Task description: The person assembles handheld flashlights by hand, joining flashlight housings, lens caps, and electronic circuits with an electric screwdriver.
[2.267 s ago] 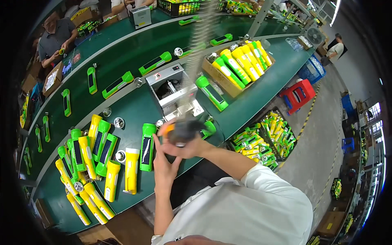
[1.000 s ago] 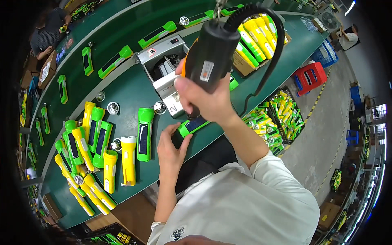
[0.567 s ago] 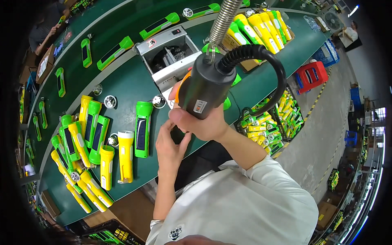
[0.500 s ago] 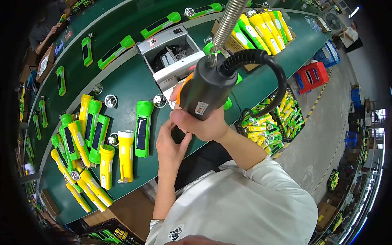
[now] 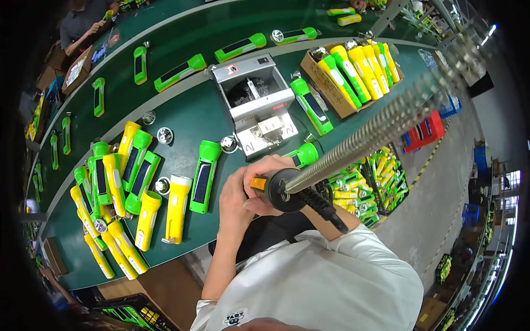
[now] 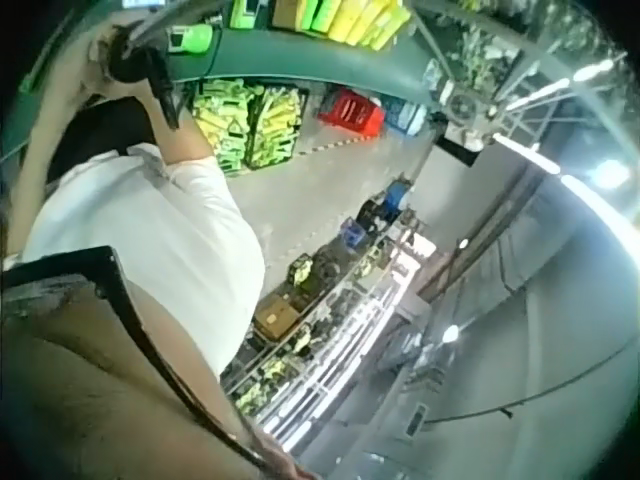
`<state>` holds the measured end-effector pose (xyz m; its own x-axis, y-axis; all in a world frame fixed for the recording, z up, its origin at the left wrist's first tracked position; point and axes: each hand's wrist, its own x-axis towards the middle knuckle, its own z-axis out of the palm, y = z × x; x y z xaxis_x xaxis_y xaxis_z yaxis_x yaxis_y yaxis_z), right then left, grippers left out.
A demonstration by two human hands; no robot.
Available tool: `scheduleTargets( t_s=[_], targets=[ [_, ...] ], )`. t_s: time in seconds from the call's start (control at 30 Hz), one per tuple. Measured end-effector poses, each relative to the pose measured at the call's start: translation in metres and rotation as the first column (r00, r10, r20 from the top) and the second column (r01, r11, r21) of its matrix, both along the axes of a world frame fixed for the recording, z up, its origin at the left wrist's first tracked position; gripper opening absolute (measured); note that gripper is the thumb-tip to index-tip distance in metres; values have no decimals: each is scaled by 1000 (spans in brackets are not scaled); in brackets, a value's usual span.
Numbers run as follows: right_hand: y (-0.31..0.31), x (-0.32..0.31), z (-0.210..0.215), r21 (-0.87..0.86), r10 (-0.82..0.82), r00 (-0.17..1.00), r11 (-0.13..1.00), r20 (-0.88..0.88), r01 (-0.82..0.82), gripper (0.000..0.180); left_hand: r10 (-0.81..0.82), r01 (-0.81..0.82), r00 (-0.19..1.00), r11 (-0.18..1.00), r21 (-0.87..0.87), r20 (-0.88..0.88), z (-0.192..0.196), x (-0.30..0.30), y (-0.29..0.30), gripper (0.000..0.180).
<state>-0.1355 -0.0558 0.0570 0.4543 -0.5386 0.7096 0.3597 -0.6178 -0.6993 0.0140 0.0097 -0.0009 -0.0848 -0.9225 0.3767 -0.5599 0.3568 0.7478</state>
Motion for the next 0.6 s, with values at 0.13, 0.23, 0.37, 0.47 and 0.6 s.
scheduleTargets(
  t_s=[0.13, 0.23, 0.37, 0.47, 0.6],
  targets=[
    [0, -7, -5, 62, 7, 995, 998, -104, 0, 38, -4, 4, 1000, 1000, 15, 16, 6, -1, 0, 62],
    [1, -4, -5, 43, 4, 998, 999, -69, -1, 38, -13, 13, 999, 1000, -4, 31, 4, -1, 1, 63],
    [7, -1, -2, 194, 39, 999, 980, -23, -34, 38, -20, 21, 996, 1000, -12, 86, 0, 0, 0, 66],
    [5, -13, 8, 18, -118, 952, 992, -281, 128, 37, -36, 40, 995, 998, -46, 89, 0, 0, -5, 69],
    [9, -18, 39, 71, 12, 975, 997, 223, -29, 38, -2, 7, 995, 999, -52, 101, 11, -1, 1, 62]
  ],
)
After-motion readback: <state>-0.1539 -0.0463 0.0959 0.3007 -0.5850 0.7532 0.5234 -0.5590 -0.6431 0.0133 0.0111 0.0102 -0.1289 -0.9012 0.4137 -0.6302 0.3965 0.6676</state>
